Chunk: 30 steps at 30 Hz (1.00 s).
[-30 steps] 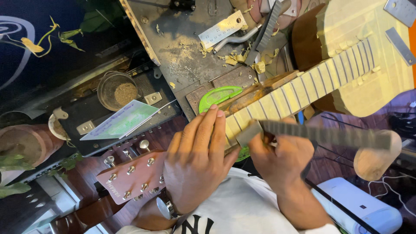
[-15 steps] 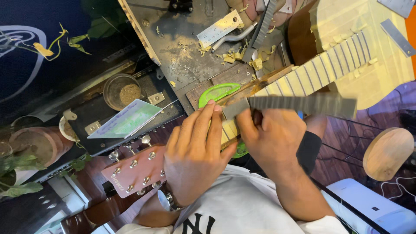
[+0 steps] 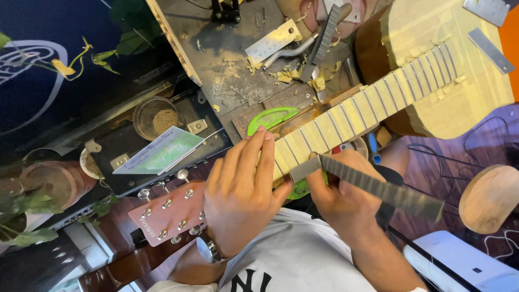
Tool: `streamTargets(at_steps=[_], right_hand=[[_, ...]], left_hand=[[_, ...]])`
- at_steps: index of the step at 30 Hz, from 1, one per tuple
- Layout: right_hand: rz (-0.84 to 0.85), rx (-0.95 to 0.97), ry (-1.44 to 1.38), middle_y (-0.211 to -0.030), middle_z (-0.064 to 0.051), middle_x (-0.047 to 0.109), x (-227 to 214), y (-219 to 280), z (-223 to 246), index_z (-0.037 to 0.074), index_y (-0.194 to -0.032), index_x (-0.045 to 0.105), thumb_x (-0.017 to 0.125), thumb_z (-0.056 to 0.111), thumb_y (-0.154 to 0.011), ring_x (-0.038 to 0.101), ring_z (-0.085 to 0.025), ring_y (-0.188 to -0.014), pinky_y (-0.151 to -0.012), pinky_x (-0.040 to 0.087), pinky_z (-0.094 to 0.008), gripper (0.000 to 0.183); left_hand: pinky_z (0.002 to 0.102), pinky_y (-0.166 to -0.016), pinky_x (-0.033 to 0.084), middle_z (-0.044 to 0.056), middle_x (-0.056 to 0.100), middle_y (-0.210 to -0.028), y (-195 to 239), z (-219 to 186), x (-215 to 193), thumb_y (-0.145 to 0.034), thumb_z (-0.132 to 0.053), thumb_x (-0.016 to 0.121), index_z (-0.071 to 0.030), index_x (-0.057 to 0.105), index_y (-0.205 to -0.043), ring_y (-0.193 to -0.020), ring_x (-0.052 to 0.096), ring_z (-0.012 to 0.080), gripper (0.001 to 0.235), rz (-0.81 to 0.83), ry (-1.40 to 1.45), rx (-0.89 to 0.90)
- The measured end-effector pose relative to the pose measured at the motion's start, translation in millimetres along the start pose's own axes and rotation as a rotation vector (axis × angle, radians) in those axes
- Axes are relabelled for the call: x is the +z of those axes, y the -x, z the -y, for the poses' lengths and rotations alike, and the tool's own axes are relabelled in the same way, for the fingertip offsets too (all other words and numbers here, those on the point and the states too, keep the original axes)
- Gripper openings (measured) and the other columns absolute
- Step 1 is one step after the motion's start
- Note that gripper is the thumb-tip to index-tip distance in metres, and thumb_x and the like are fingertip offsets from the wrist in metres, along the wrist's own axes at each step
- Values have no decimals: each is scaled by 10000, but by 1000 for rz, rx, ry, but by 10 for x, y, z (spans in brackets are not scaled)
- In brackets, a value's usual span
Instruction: The person sands the fretboard of a guitar using a sanding strip. They hold the guitar neck with the left hand and move the sanding strip back and forth along the fretboard with the right hand. The guitar is clamped in a green vise on a workbench.
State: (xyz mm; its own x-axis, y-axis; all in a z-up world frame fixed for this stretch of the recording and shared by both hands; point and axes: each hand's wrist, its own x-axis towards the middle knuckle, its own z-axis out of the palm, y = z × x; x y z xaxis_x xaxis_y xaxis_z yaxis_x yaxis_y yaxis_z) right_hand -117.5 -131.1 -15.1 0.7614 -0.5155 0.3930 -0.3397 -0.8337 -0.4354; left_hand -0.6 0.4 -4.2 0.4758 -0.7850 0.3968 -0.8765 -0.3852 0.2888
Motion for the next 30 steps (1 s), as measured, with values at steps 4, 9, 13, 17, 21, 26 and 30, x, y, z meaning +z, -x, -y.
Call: streamTargets(at_steps=[4,9,13,17,21,26,30], right_hand=[[44,80,148,-636,-61,495,104,-148,9,93,-661,493,712,109,-870,476,-259,-538,-495,304,-433,303],[41,106,118,-631,-30,499,-20,92,-48,100,-653,499,732,118,-874,485,-226,-550,-521,335,-402,322],[-26,164,-45,-608,-35,454,-223,262,-104,42,-670,522,738,-27,-892,376,-167,-525,-553,380,-339,318],[-93,195,-219,-688,-122,575,-288,205,-34,-42,-791,648,710,-31,-941,481,-182,-556,-527,352,-322,163],[-132,64,-321,-659,-131,586,-194,175,-87,-87,-868,657,700,-73,-918,510,-196,-539,-507,383,-322,67],[-114,-110,-127,-680,-123,608,-67,194,-156,-48,-920,710,748,-20,-936,491,-281,-563,-531,390,-404,50],[-100,-120,-116,-729,-115,647,-55,213,-152,-13,-931,711,783,-8,-923,536,-275,-593,-572,436,-395,73]], left_hand=[[399,-733,513,142,683,-1308,6,-22,-16,-1031,-418,567,10,661,-1234,-1066,703,282,482,4,12,7],[408,-751,519,151,677,-1317,14,-5,-28,-1017,-414,610,16,649,-1237,-1065,696,290,484,20,25,-3],[388,-770,527,139,689,-1298,-3,-8,-45,-1025,-458,615,-1,657,-1242,-1070,697,279,508,32,-3,9],[381,-783,536,136,696,-1285,-13,-5,-48,-1024,-474,637,-6,668,-1230,-1065,699,273,512,35,-16,14],[385,-780,539,137,697,-1286,-9,-6,-50,-1026,-475,637,-7,664,-1235,-1065,702,275,514,39,-17,13],[386,-787,539,145,699,-1283,-22,-9,-59,-1015,-461,668,-4,663,-1224,-1067,700,277,502,42,-22,17],[384,-778,536,142,701,-1283,-29,-26,-54,-1024,-479,627,-5,664,-1220,-1070,701,276,515,52,-20,8]])
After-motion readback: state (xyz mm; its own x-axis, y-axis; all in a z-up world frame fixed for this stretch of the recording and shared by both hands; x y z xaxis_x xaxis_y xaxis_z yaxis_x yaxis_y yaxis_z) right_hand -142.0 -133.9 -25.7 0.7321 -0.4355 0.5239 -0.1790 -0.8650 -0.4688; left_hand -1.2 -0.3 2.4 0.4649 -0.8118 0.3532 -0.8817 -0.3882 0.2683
